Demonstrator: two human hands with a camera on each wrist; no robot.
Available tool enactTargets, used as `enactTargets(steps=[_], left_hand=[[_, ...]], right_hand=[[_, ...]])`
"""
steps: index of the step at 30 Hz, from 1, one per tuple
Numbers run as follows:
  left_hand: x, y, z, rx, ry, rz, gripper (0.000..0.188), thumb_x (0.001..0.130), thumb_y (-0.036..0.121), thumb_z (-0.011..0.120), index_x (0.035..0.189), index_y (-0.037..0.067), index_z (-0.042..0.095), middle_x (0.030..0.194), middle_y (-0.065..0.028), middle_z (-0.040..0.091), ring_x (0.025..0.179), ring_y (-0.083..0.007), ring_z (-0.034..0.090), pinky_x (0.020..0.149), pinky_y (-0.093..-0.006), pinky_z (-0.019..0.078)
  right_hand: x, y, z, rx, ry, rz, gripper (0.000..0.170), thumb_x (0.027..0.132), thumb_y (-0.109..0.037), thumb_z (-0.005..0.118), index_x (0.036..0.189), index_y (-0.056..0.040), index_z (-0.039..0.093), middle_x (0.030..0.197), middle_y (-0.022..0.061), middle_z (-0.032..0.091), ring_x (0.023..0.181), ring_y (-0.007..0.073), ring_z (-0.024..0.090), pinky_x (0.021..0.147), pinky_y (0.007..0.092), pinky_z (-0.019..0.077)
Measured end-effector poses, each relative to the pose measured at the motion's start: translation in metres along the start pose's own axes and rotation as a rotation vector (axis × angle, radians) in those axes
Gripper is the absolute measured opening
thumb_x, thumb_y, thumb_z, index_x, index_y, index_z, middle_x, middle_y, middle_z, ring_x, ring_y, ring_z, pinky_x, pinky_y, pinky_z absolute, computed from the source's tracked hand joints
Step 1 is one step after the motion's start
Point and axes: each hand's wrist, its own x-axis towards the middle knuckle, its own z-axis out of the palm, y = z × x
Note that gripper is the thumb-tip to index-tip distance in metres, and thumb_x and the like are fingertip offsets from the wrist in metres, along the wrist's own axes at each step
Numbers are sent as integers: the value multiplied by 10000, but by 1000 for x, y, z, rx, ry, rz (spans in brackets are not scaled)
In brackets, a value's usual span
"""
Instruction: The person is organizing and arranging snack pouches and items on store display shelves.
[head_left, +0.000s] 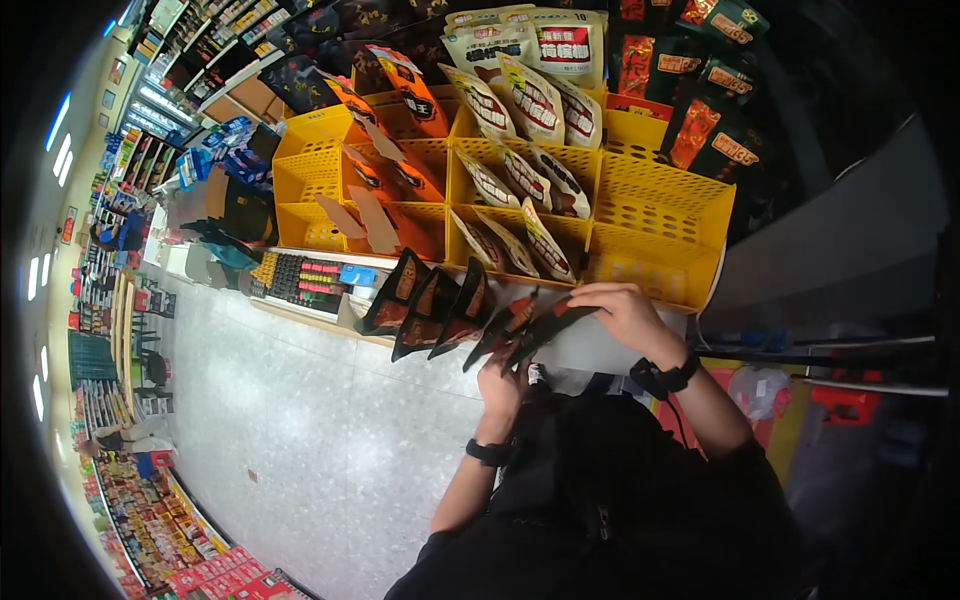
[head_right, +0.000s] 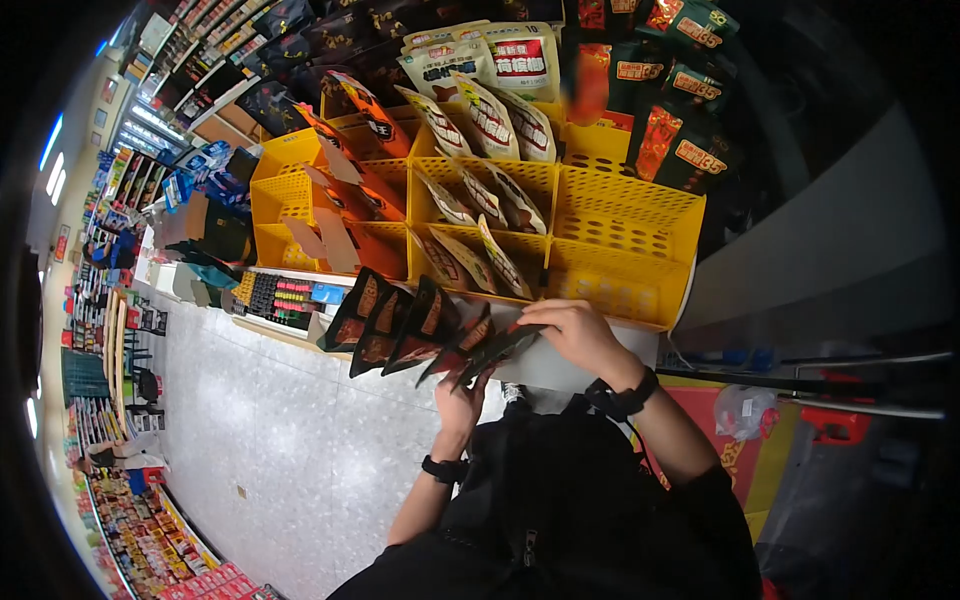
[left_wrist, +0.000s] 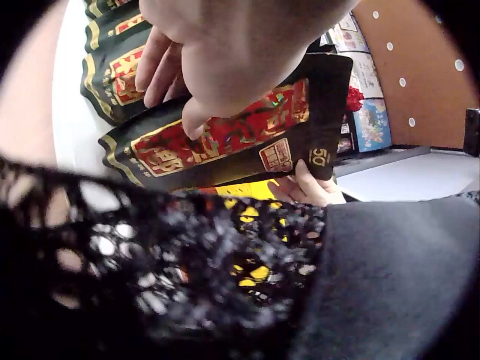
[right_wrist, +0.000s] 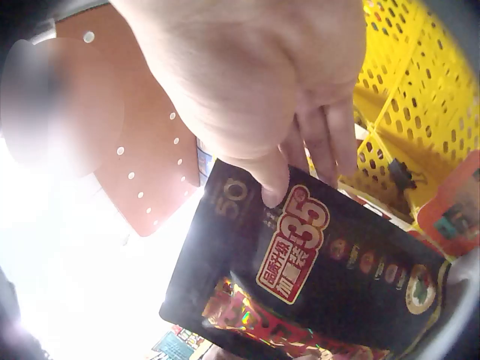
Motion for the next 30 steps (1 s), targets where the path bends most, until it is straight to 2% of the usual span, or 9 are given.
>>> enactTargets(steps=[5, 8, 12, 14, 17, 21, 24, 28, 30], left_hand=[[3, 7, -2, 145, 49, -165, 222, 852, 252, 737, 944, 50, 743, 797, -212, 693, 722, -382, 673, 656, -391, 541], [4, 10, 1, 307, -29, -236, 415, 895, 438, 670, 816, 38, 746, 700, -239, 660, 680, -404, 660, 642, -428, 532], [-1, -13, 10, 54, -517, -607, 732, 961, 633, 404, 784, 6, 738, 814, -296, 662, 906, -452, 645, 837, -493, 495], [-3, -12, 15, -152, -601, -493, 697, 971, 623, 390, 1058, 7, 705, 975, -275, 683, 1025, -430, 631, 899, -470, 479], [8, 30, 11, -31, -705, -455, 725, 981, 605, 384, 1432, 39, 427, 1234, -228, 641, 1189, -414, 576, 1011, -443, 434], [19, 51, 28, -84, -744, -352, 706, 979, 569, 437, 1465, 61, 380, 1311, -275, 576, 1239, -428, 541, 1032, -452, 432], [27, 68, 40, -138, -787, -264, 709, 970, 571, 471, 1477, 86, 376, 1337, -283, 553, 1239, -427, 543, 1038, -444, 427], [47, 115, 46, -339, -853, -136, 633, 993, 541, 451, 1414, 69, 471, 1280, -254, 606, 1202, -388, 583, 999, -407, 453], [73, 138, 52, -341, -878, -110, 606, 1014, 481, 459, 1412, 24, 461, 1261, -232, 616, 1152, -330, 604, 982, -372, 459]], right_hand=[[19, 5, 16, 43, 19, 4, 322, 788, 38, 647, 1090, -55, 710, 1100, 147, 703, 994, 333, 675, 860, 370, 545], [13, -7, 7, 38, 46, 55, 328, 808, -2, 682, 1131, -54, 691, 1095, 144, 705, 983, 333, 679, 835, 365, 552], [-5, -16, -19, 64, 81, 129, 341, 820, -61, 731, 1157, -54, 680, 1097, 147, 705, 979, 326, 685, 812, 370, 559], [-8, -23, -40, 61, 111, 195, 340, 819, -77, 745, 1153, -60, 687, 1105, 153, 703, 998, 325, 684, 840, 367, 551], [-1, -14, -79, -247, 448, -16, 317, 816, -125, 769, 1114, -44, 695, 1060, 162, 707, 1046, 349, 650, 932, 413, 500], [35, 8, -150, -605, 1064, -39, 395, 834, -102, 736, 1198, -8, 615, 1134, 166, 659, 1167, 369, 572, 985, 433, 461], [60, 23, -179, -779, 1281, 134, 560, 822, -111, 750, 1319, -26, 508, 1144, 170, 645, 1164, 381, 554, 987, 430, 454], [64, 59, -189, -690, 1310, 281, 737, 780, -122, 811, 1403, -57, 422, 1176, 184, 636, 1040, 290, 638, 894, 361, 514], [56, 73, -191, -226, 1260, 367, 685, 781, -148, 823, 1361, -43, 474, 1136, 171, 656, 960, 223, 656, 814, 325, 525]])
